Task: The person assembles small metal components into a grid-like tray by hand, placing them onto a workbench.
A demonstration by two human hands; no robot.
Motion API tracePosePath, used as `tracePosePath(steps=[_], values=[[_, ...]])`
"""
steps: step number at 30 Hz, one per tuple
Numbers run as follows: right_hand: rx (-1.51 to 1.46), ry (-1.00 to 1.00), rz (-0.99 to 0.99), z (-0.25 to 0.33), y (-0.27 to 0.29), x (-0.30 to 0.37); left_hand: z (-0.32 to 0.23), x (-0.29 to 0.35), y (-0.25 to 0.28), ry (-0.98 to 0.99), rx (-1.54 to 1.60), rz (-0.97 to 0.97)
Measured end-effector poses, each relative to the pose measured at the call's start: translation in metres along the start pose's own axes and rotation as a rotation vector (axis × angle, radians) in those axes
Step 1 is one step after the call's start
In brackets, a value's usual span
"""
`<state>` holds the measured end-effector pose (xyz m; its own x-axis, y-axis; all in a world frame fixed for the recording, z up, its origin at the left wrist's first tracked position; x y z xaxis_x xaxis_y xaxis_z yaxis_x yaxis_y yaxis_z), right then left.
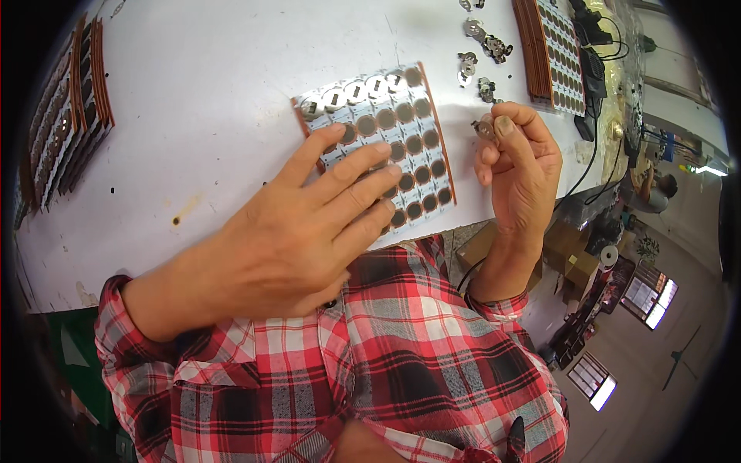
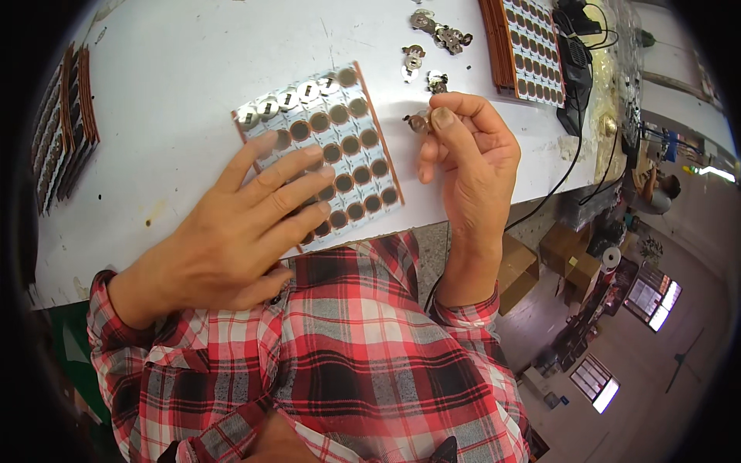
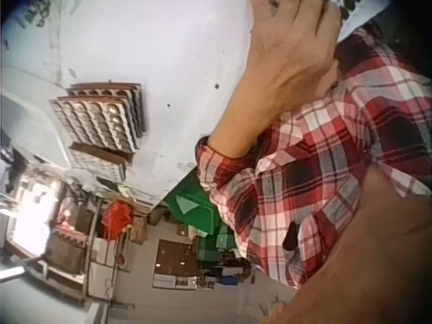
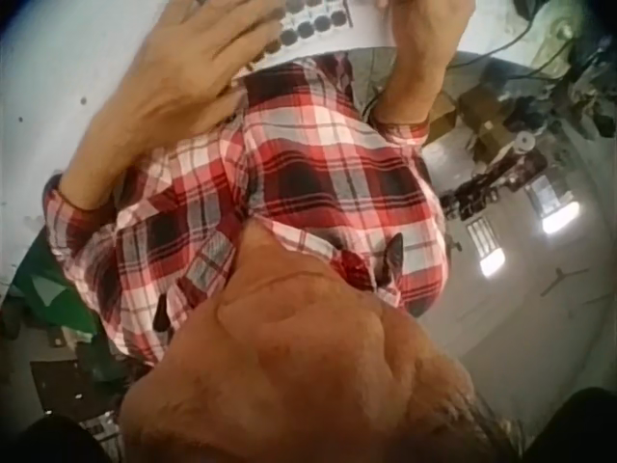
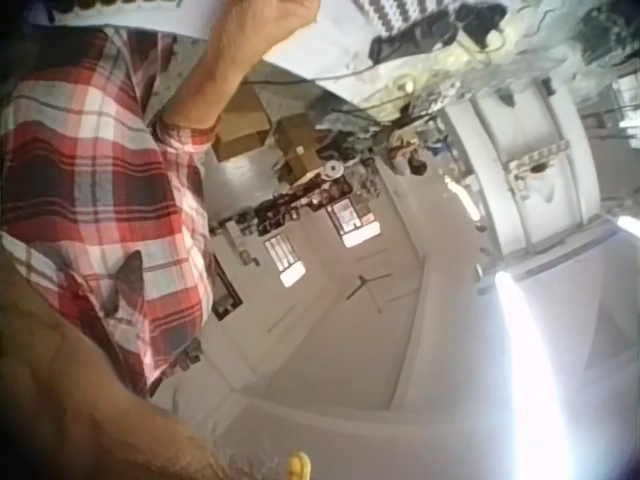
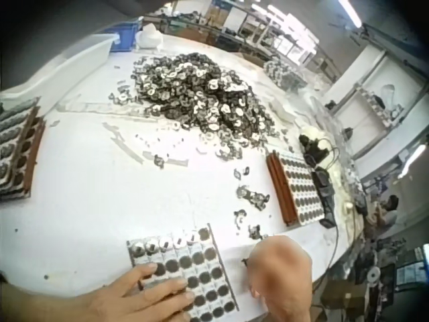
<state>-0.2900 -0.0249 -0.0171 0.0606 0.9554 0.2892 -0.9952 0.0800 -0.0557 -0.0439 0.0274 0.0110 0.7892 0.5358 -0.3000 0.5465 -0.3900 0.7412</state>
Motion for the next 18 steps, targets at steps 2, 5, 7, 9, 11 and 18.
tracePosePath(steps=[2,5,7,9,11,18], values=[[-0.029,0.022,0.057,0.005,-0.014,0.005,0.007,-0.002,0.020,-0.026,0.195,-0.203],[0.079,0.114,0.104,0.013,-0.046,0.021,0.027,0.016,0.018,0.238,0.348,-0.396],[0.030,0.158,0.148,0.013,-0.067,0.031,0.031,0.013,0.015,0.351,0.469,-0.418],[0.077,0.250,0.172,0.010,-0.083,0.039,0.037,0.013,0.003,0.542,0.908,-0.409],[0.299,0.554,0.265,0.011,-0.098,0.043,0.038,0.011,-0.005,0.531,1.008,-0.449],[0.108,0.377,0.174,-0.003,-0.104,0.041,0.045,0.014,0.005,0.512,1.041,-0.484]])
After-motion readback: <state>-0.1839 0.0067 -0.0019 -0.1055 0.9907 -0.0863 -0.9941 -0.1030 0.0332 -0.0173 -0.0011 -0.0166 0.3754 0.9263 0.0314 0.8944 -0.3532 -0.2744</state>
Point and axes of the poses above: each hand's wrist, its own x-axis away from the middle knuckle, its own y-axis out of the back of the hand, z = x × y, the point moved 6 cm from there along -x, towards the middle knuckle, and after that the axes turned 5 degrees about -y, right-handed, at the moved point
